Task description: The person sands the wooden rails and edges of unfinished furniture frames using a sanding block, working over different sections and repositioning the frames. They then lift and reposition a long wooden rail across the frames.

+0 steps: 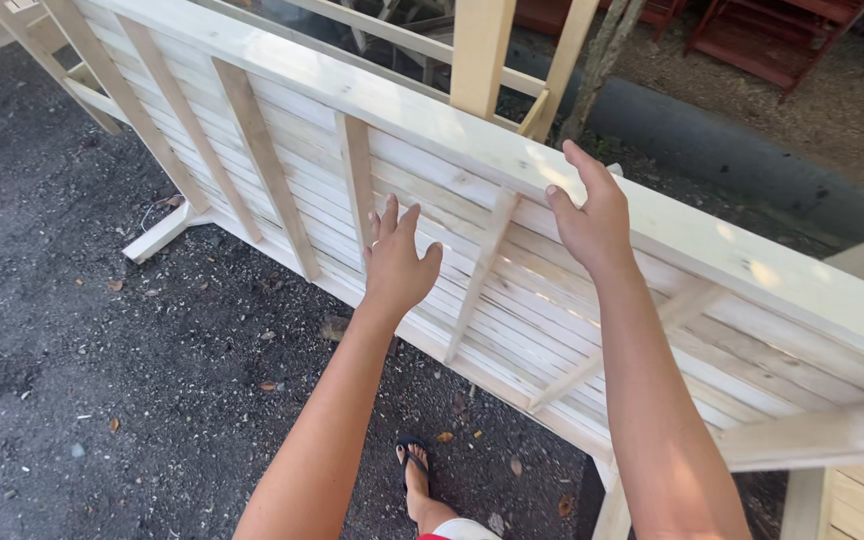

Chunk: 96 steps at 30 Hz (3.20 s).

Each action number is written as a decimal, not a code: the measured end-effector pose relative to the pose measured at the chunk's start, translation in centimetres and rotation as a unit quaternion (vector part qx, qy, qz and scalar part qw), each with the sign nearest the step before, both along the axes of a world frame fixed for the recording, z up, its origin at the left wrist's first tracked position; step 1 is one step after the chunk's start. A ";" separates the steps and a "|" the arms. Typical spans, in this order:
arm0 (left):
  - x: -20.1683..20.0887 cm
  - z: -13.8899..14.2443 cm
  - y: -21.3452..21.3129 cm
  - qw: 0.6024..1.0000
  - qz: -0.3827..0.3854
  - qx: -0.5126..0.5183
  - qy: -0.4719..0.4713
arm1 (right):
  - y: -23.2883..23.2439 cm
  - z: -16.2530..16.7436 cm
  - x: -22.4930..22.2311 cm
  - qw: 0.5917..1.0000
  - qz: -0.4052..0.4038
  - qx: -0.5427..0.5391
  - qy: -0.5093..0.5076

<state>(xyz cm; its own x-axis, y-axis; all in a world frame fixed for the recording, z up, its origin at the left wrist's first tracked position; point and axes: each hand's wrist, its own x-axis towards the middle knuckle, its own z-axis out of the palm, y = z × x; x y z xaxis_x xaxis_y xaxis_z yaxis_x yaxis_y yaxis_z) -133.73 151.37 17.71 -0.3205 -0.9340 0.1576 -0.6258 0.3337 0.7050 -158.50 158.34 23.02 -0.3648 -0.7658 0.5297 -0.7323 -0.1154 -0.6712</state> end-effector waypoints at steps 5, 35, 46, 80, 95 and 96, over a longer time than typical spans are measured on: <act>0.1 -1.0 -12.4 1.000 0.003 0.001 -0.016 | -14.3 -3.6 -2.4 0.993 -0.064 0.065 0.075; -4.6 -3.4 -36.8 0.944 -0.268 -0.171 -0.092 | -21.6 -6.7 3.0 0.845 -0.363 0.366 0.140; 2.0 -2.3 -30.7 0.934 -0.265 -0.229 -0.069 | -15.3 -6.2 9.7 0.866 -0.356 0.287 0.204; 11.5 -0.8 -21.8 0.920 -0.232 -0.305 -0.079 | -7.0 -3.8 19.7 0.854 -0.392 0.287 0.185; 34.8 -1.1 -5.6 0.897 -0.226 -0.381 0.023 | 9.8 -3.0 42.7 0.880 -0.400 0.149 0.208; 36.5 -1.2 -4.4 0.895 -0.223 -0.385 0.017 | 11.0 -3.0 44.4 0.883 -0.397 0.148 0.203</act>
